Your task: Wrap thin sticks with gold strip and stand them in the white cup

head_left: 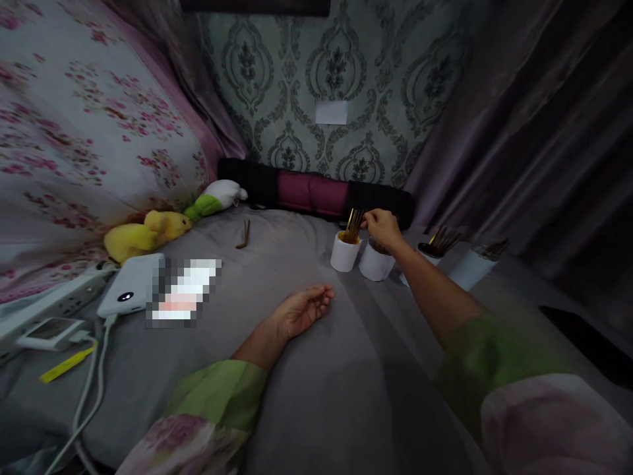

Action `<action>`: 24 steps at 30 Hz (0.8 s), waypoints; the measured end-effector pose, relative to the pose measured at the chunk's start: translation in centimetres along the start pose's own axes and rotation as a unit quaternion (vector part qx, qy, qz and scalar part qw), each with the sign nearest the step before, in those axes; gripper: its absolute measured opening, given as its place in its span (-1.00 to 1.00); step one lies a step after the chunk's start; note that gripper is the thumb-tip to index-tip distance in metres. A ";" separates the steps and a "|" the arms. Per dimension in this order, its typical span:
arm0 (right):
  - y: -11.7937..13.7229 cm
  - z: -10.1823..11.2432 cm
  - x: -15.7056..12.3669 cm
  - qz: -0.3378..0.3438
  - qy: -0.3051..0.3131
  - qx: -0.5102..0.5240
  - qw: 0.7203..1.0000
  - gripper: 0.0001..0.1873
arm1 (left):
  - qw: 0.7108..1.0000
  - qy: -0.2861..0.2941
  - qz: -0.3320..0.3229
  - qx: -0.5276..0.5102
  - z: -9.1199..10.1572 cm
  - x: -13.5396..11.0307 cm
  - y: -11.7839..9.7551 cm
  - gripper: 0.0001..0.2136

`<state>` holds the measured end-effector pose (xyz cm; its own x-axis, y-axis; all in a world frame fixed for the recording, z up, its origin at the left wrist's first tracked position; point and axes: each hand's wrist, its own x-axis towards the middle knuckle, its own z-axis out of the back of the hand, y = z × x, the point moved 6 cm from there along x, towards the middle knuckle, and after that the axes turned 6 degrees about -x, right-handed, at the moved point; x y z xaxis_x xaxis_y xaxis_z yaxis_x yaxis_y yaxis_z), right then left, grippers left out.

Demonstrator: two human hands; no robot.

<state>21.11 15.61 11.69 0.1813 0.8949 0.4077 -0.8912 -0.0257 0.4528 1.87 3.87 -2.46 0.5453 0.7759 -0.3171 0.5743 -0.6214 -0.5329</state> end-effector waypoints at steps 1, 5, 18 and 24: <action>0.0 0.0 0.0 0.001 0.000 0.000 1.000 -0.74 | 1.000 0.001 -0.001 0.000 0.0 0.0 0.0 -0.90; 0.1 0.0 -0.1 0.009 -0.002 0.004 1.000 -0.75 | 1.000 0.008 -0.002 -0.003 0.1 0.2 0.0 -0.90; -0.2 0.1 -0.4 0.013 -0.006 -0.002 1.000 -0.76 | 1.000 0.006 0.000 -0.008 0.0 0.1 0.0 -0.90; -0.6 0.2 -0.4 0.012 -0.008 -0.001 1.000 -0.74 | 1.000 0.006 0.000 -0.008 0.1 0.2 0.1 -0.90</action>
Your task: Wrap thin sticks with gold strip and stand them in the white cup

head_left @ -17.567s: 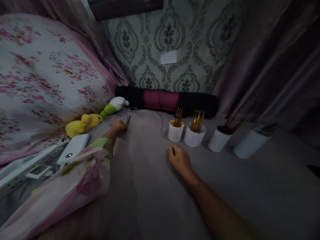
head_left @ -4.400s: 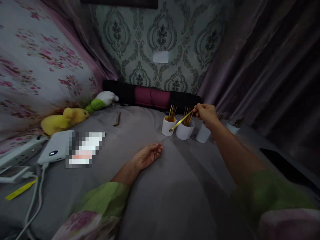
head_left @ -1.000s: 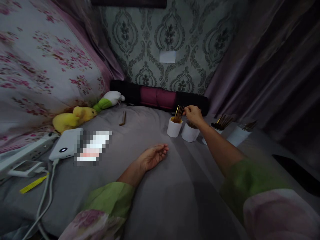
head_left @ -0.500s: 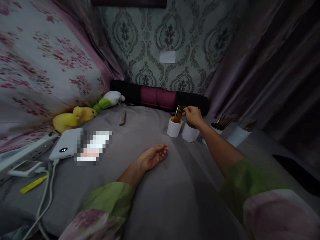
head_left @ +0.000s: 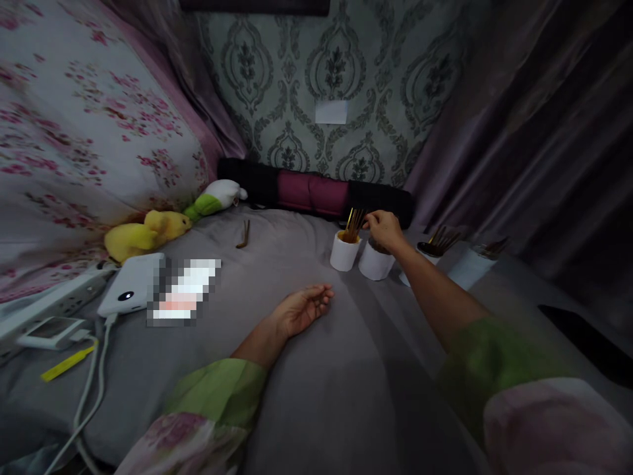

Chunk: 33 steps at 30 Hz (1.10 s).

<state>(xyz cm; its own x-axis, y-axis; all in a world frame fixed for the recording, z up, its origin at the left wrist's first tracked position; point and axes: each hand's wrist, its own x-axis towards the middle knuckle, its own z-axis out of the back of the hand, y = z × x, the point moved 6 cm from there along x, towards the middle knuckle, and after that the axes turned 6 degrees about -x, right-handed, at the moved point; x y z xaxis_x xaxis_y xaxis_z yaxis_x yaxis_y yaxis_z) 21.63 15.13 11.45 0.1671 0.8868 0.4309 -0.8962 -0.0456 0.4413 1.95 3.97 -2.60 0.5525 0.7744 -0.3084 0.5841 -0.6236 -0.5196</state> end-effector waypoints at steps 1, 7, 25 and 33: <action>0.0 0.1 0.0 -0.003 0.000 -0.001 1.000 -0.74 | 1.000 -0.001 0.001 0.001 0.0 0.0 0.0 -0.90; -0.1 0.5 -0.4 -0.014 -0.001 0.003 1.000 -0.73 | 1.000 0.005 0.002 0.005 0.1 0.1 0.0 -0.90; -0.1 1.7 -2.0 -0.011 -0.044 -0.001 0.999 -0.71 | 1.000 0.007 0.002 0.001 0.0 0.0 0.0 -0.90; -0.3 1.4 -3.5 -0.011 -0.050 0.046 0.998 -0.68 | 1.000 0.006 0.004 -0.001 0.1 0.1 0.0 -0.89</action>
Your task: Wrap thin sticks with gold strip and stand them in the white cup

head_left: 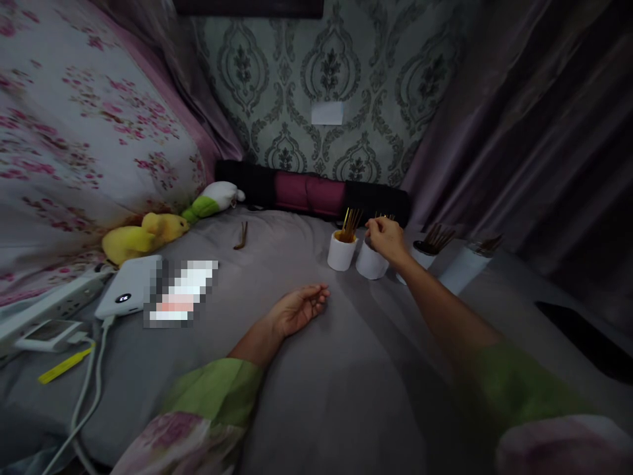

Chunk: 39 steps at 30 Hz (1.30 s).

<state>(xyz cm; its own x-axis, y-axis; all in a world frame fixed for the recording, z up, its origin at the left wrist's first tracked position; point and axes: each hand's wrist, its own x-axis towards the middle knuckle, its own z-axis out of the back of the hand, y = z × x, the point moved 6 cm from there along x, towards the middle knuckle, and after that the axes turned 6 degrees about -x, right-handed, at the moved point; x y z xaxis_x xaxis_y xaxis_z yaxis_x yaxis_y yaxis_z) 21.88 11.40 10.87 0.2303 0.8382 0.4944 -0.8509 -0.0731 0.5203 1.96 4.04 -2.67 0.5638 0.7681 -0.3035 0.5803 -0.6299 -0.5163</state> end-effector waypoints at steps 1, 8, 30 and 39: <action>0.1 0.0 -0.2 0.006 0.000 0.005 1.000 -0.67 | 1.000 0.002 -0.001 0.000 0.0 0.0 0.0 -0.89; 0.4 -0.2 -1.7 0.019 0.001 0.038 0.999 -0.69 | 1.000 0.006 0.000 0.000 0.1 0.1 0.0 -0.89; 1.7 -6.8 -9.7 0.001 0.126 0.065 0.990 -0.63 | 0.998 0.051 0.010 -0.020 0.4 0.8 0.2 -0.86; 0.9 -8.5 -10.6 0.020 0.132 0.075 0.988 -0.62 | 0.999 0.031 0.015 -0.017 -0.1 0.3 -0.1 -0.85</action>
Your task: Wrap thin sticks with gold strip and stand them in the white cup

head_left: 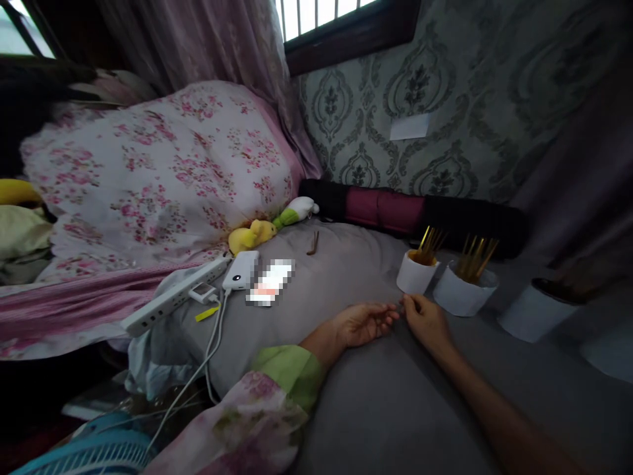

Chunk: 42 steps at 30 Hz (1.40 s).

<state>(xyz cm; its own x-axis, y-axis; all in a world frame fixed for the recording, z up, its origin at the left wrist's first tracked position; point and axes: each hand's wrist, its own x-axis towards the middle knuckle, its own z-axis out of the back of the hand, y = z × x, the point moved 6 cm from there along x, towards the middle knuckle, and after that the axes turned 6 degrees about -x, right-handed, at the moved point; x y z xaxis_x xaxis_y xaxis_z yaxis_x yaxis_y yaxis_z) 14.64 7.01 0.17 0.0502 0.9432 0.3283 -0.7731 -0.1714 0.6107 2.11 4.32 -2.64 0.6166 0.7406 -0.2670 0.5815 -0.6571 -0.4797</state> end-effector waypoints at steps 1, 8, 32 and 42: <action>0.0 0.0 -0.1 0.003 -0.002 0.000 1.000 -0.62 | 1.000 0.003 0.000 -0.001 0.0 0.0 0.0 -0.85; -0.1 -0.2 -0.5 -0.008 0.005 -0.013 1.000 -0.63 | 1.000 0.029 -0.003 0.002 0.3 0.2 -0.2 -0.85; -0.4 -0.8 -0.5 0.001 0.013 -0.054 0.998 -0.65 | 0.981 -0.148 -0.023 0.123 1.4 0.8 -3.8 -0.89; 0.0 -0.5 -0.7 0.009 0.015 -0.050 0.999 -0.64 | 0.954 -0.224 -0.067 0.189 2.4 2.1 -7.9 -0.88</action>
<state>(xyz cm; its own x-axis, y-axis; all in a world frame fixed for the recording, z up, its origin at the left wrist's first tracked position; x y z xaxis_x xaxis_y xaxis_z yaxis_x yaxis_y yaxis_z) 14.24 6.48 -0.44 0.0185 0.9488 0.3155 -0.8327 -0.1601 0.5301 -2.48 11.40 -1.40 0.2131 0.8559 -0.4713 0.3541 -0.5172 -0.7791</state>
